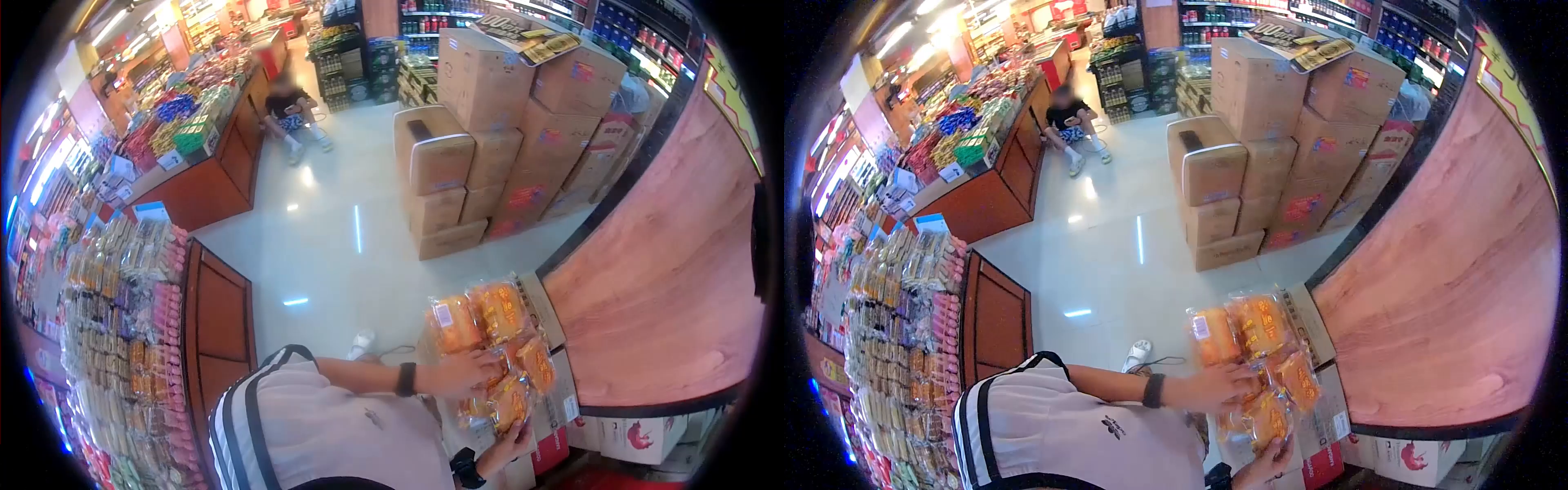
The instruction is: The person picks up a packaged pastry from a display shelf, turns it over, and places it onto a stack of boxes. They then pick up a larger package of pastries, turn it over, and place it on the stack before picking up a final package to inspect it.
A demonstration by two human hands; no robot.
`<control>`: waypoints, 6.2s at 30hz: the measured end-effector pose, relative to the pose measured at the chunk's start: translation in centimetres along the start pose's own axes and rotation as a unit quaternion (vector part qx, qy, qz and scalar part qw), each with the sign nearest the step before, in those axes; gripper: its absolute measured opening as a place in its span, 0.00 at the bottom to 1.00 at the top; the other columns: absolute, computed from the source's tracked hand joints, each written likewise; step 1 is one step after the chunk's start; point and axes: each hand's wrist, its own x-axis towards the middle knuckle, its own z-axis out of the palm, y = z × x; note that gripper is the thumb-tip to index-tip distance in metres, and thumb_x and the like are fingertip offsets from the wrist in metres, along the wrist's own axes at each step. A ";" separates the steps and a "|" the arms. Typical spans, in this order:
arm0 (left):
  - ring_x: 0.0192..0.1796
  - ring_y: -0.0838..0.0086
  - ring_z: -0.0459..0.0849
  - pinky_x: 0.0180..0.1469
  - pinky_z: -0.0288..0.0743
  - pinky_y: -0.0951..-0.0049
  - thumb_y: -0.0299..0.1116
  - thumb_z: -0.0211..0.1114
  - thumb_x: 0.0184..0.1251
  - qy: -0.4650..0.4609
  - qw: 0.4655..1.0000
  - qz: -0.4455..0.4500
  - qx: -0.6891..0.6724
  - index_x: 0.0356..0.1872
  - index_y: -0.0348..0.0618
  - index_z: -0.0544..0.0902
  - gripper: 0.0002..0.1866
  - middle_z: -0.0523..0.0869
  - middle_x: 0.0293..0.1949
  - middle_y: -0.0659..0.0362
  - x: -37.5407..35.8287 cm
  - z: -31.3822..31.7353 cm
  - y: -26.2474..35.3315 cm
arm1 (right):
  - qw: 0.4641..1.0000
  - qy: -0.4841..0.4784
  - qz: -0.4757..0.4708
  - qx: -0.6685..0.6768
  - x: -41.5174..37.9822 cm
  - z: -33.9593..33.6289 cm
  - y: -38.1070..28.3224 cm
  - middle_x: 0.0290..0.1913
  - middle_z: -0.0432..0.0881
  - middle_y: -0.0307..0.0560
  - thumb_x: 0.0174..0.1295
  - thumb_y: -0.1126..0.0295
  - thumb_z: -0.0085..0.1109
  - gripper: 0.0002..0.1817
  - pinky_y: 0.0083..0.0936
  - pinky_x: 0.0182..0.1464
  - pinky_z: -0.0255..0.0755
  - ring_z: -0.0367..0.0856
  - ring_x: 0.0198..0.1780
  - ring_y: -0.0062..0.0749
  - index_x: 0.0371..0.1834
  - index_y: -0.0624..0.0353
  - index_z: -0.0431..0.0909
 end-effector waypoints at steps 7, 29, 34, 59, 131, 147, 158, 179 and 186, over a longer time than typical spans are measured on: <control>0.67 0.53 0.68 0.69 0.64 0.58 0.41 0.65 0.61 0.065 0.998 0.022 0.013 0.56 0.43 0.77 0.24 0.72 0.64 0.50 -0.3 0.9 -0.1 | 0.998 0.047 -0.027 0.036 -2.3 1.2 -1.6 0.63 0.73 0.54 0.71 0.64 0.56 0.25 0.31 0.64 0.68 0.73 0.61 0.38 0.65 0.69 0.68; 0.66 0.62 0.69 0.64 0.67 0.66 0.33 0.70 0.59 -0.060 0.935 0.046 -0.346 0.73 0.37 0.55 0.44 0.67 0.66 0.47 -2.3 -6.5 4.8 | 0.990 0.056 -0.082 0.103 -4.5 2.9 -5.6 0.66 0.71 0.51 0.69 0.71 0.55 0.23 0.32 0.66 0.65 0.71 0.63 0.35 0.66 0.68 0.67; 0.61 0.70 0.73 0.59 0.72 0.65 0.29 0.68 0.63 0.004 0.918 -0.009 -0.398 0.73 0.38 0.55 0.40 0.69 0.64 0.55 -2.3 -6.0 4.6 | 0.989 0.089 -0.109 0.035 -4.9 3.2 -6.0 0.60 0.75 0.46 0.66 0.75 0.59 0.23 0.22 0.54 0.72 0.74 0.55 0.26 0.63 0.62 0.70; 0.53 0.77 0.77 0.50 0.76 0.77 0.27 0.66 0.66 0.026 0.848 -0.140 -0.510 0.73 0.38 0.56 0.38 0.74 0.58 0.57 2.7 -0.8 -2.1 | 0.996 -0.018 -0.079 0.034 0.0 6.3 -0.3 0.65 0.71 0.52 0.59 0.70 0.68 0.39 0.28 0.65 0.65 0.70 0.63 0.34 0.72 0.63 0.59; 0.64 0.69 0.73 0.62 0.73 0.67 0.39 0.61 0.73 0.558 0.625 -0.245 -0.488 0.74 0.35 0.54 0.36 0.72 0.66 0.49 -52.8 -0.4 6.8 | 0.803 -0.593 -0.012 -0.060 -39.5 19.2 -0.7 0.72 0.61 0.52 0.66 0.76 0.52 0.32 0.32 0.70 0.59 0.64 0.70 0.39 0.74 0.64 0.55; 0.57 0.74 0.77 0.53 0.77 0.73 0.40 0.64 0.70 0.824 0.353 -0.337 -0.289 0.70 0.36 0.60 0.35 0.77 0.59 0.52 -66.2 6.6 10.4 | 0.480 -0.863 0.040 -0.154 -54.1 27.9 5.9 0.70 0.65 0.49 0.69 0.71 0.53 0.31 0.31 0.66 0.64 0.67 0.67 0.36 0.74 0.59 0.57; 0.45 0.83 0.80 0.39 0.79 0.80 0.37 0.68 0.68 0.867 0.299 -0.395 -0.057 0.63 0.41 0.70 0.27 0.81 0.51 0.62 -77.7 0.4 2.2 | 0.478 -0.855 0.119 -0.164 -55.3 41.9 6.9 0.65 0.70 0.53 0.74 0.67 0.46 0.28 0.32 0.49 0.78 0.80 0.53 0.38 0.75 0.59 0.54; 0.50 0.54 0.85 0.55 0.77 0.62 0.33 0.68 0.59 0.631 0.320 -0.706 -0.033 0.50 0.34 0.81 0.19 0.85 0.47 0.44 -81.7 6.6 -9.8 | 0.589 -0.782 -0.013 -0.204 -43.4 53.8 14.8 0.59 0.79 0.50 0.68 0.69 0.53 0.21 0.24 0.48 0.75 0.81 0.51 0.30 0.64 0.62 0.70; 0.53 0.62 0.83 0.56 0.75 0.67 0.28 0.64 0.64 0.705 0.349 -0.615 -0.051 0.51 0.30 0.79 0.17 0.85 0.48 0.47 -83.7 -4.4 -10.9 | 0.620 -0.762 -0.056 -0.179 -45.1 55.7 10.8 0.54 0.82 0.45 0.68 0.68 0.56 0.19 0.22 0.49 0.74 0.81 0.50 0.26 0.60 0.63 0.73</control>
